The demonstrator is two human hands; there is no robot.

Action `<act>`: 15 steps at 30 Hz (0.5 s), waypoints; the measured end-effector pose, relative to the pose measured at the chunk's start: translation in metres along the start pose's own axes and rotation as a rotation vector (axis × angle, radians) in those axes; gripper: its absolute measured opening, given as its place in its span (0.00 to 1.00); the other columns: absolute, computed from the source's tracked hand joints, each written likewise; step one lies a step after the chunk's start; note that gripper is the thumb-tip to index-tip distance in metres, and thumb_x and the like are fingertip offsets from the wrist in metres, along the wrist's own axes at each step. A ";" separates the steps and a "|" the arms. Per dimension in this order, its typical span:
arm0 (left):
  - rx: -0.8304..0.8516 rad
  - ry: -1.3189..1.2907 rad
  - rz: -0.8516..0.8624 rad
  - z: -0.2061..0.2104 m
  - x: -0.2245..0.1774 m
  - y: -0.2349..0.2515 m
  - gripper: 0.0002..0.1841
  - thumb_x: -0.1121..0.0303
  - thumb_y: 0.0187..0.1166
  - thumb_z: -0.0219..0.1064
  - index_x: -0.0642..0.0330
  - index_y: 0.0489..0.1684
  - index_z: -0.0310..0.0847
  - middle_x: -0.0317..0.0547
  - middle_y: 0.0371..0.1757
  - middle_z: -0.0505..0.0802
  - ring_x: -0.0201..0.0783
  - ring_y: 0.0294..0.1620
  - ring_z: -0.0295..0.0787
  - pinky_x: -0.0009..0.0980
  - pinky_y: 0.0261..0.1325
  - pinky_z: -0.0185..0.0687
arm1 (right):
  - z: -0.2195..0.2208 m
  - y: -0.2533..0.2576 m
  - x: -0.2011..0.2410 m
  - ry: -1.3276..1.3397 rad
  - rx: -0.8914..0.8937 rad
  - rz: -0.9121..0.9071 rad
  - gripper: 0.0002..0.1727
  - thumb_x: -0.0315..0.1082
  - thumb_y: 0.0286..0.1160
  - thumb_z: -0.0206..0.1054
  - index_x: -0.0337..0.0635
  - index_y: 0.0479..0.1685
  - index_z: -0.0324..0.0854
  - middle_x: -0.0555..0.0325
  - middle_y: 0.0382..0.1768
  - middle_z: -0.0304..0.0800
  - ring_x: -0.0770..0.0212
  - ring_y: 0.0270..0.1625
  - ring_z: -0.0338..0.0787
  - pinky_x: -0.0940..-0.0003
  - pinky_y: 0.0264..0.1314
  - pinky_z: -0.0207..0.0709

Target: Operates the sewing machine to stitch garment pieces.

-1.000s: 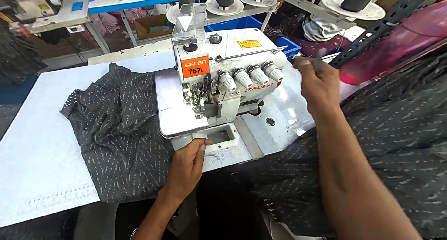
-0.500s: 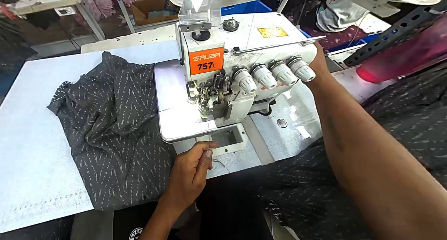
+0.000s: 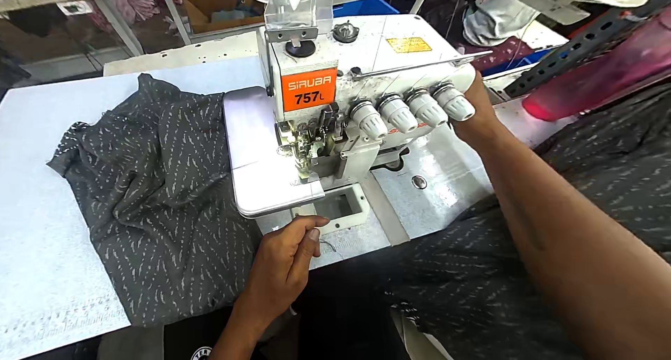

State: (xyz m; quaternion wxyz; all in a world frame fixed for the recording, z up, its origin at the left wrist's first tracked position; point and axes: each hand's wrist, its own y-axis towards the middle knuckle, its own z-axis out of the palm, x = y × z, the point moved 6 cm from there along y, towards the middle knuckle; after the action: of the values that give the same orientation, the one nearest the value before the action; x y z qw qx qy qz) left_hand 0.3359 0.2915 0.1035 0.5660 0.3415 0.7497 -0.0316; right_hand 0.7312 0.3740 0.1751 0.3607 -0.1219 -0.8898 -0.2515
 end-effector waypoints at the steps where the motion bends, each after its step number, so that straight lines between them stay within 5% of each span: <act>1: 0.009 0.004 0.005 0.001 0.000 0.000 0.18 0.62 0.94 0.49 0.57 0.59 0.87 0.29 0.30 0.88 0.21 0.28 0.81 0.19 0.33 0.81 | 0.001 -0.005 -0.003 0.091 0.029 0.007 0.10 0.47 0.80 0.61 0.52 0.38 0.80 0.73 0.24 0.82 0.79 0.21 0.80 0.76 0.23 0.76; 3: 0.027 0.020 0.008 0.002 0.000 -0.001 0.18 0.62 0.94 0.48 0.55 0.60 0.87 0.28 0.30 0.88 0.21 0.28 0.81 0.20 0.33 0.81 | 0.003 -0.007 -0.001 0.101 0.094 0.038 0.10 0.45 0.79 0.61 0.54 0.34 0.79 0.75 0.20 0.80 0.81 0.17 0.76 0.78 0.19 0.71; 5: 0.030 0.037 0.012 0.002 0.000 -0.001 0.18 0.61 0.95 0.48 0.55 0.60 0.87 0.28 0.30 0.88 0.22 0.28 0.81 0.20 0.33 0.81 | 0.004 0.000 0.010 -0.062 0.180 0.075 0.11 0.42 0.78 0.62 0.45 0.38 0.82 0.65 0.28 0.81 0.74 0.28 0.79 0.67 0.35 0.75; 7: 0.026 0.048 0.016 0.002 0.000 -0.001 0.19 0.61 0.95 0.48 0.56 0.59 0.87 0.28 0.30 0.89 0.22 0.28 0.82 0.20 0.34 0.82 | 0.008 0.015 0.015 -0.243 0.295 0.160 0.13 0.39 0.83 0.63 0.36 0.41 0.81 0.51 0.32 0.80 0.61 0.30 0.77 0.56 0.37 0.72; 9: 0.011 0.052 0.011 0.002 0.001 -0.001 0.19 0.61 0.94 0.48 0.56 0.59 0.87 0.28 0.30 0.89 0.22 0.28 0.82 0.21 0.34 0.82 | 0.011 0.023 0.012 -0.277 0.338 0.214 0.14 0.37 0.85 0.63 0.31 0.50 0.81 0.41 0.43 0.86 0.53 0.41 0.85 0.47 0.49 0.79; 10: 0.004 0.049 0.006 0.001 0.001 -0.002 0.18 0.62 0.94 0.48 0.56 0.59 0.87 0.28 0.30 0.88 0.22 0.28 0.81 0.21 0.34 0.81 | 0.010 0.017 0.013 -0.196 0.288 0.160 0.13 0.35 0.85 0.62 0.31 0.49 0.83 0.44 0.43 0.86 0.56 0.42 0.85 0.51 0.51 0.78; 12: 0.002 0.037 0.002 0.001 0.001 -0.002 0.18 0.62 0.94 0.48 0.56 0.59 0.87 0.29 0.30 0.89 0.23 0.28 0.82 0.21 0.34 0.82 | 0.008 -0.001 0.008 0.004 0.177 0.056 0.11 0.41 0.85 0.59 0.46 0.44 0.83 0.67 0.33 0.85 0.76 0.33 0.84 0.74 0.40 0.80; 13: 0.007 0.034 0.003 0.001 0.001 -0.001 0.18 0.61 0.94 0.48 0.56 0.60 0.86 0.29 0.30 0.89 0.23 0.28 0.82 0.21 0.34 0.82 | 0.008 -0.006 0.000 0.111 0.141 0.073 0.11 0.43 0.84 0.58 0.51 0.38 0.82 0.72 0.24 0.83 0.79 0.22 0.80 0.78 0.24 0.76; 15: 0.026 0.038 -0.001 0.002 0.001 -0.001 0.19 0.60 0.95 0.48 0.54 0.61 0.86 0.28 0.31 0.89 0.23 0.29 0.82 0.22 0.34 0.82 | 0.010 -0.015 -0.010 0.246 0.139 0.147 0.14 0.45 0.87 0.55 0.57 0.31 0.78 0.74 0.15 0.79 0.79 0.10 0.72 0.80 0.10 0.65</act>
State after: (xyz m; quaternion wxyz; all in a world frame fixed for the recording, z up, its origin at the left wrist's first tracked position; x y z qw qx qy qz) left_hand 0.3364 0.2902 0.1014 0.5473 0.3488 0.7600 -0.0352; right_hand 0.7267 0.3665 0.1560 0.4919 -0.1299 -0.8429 -0.1752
